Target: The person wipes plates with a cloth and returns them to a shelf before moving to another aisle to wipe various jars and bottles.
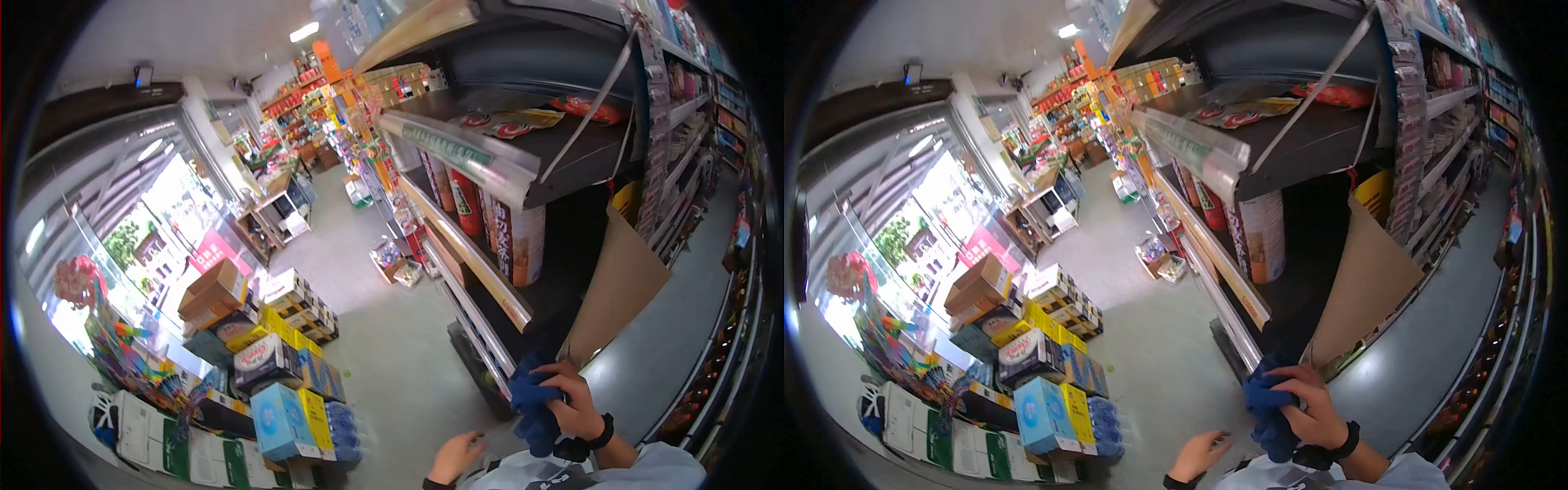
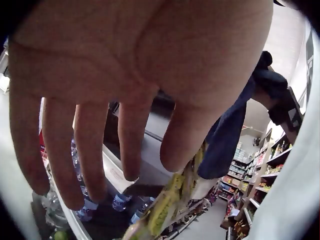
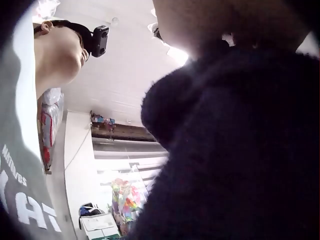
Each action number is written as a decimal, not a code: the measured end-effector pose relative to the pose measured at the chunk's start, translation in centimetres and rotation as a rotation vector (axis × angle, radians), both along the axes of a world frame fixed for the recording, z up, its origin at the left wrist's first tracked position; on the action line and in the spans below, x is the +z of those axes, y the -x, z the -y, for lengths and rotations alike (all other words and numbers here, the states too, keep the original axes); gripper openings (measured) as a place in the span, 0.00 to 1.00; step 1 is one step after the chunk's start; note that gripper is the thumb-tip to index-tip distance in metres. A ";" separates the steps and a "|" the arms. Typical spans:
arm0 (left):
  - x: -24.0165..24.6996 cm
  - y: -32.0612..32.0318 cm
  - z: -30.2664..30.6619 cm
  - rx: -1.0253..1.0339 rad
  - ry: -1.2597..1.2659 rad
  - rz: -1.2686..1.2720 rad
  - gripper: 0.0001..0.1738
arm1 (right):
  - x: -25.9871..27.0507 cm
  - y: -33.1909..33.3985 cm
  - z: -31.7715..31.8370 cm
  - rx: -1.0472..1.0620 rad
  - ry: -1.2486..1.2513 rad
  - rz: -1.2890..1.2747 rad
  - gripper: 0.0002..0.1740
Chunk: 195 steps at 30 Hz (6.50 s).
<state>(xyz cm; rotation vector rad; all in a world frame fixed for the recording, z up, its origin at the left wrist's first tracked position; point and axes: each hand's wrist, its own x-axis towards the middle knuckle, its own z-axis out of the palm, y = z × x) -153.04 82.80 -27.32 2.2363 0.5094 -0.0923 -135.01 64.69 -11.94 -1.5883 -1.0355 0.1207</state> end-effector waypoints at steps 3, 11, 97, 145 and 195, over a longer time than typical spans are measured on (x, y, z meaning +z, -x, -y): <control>2.2 -1.1 2.2 -0.028 0.093 -0.047 0.20 | -0.8 -0.6 0.3 0.041 -0.072 -0.052 0.11; 14.9 -5.4 6.9 -0.400 0.467 -0.086 0.14 | -2.5 -2.6 4.9 0.094 0.003 0.040 0.17; 9.3 -90.2 81.9 -1.858 0.462 0.186 0.12 | -0.6 -46.4 82.9 -2.911 1.356 0.762 0.17; 27.3 -88.7 114.9 -2.277 1.039 1.088 0.36 | 1.5 -54.2 84.7 -3.100 0.939 0.470 0.18; 8.9 -100.6 110.4 -2.726 0.520 0.624 0.32 | -36.9 -59.3 66.4 -2.404 -0.233 -1.225 0.20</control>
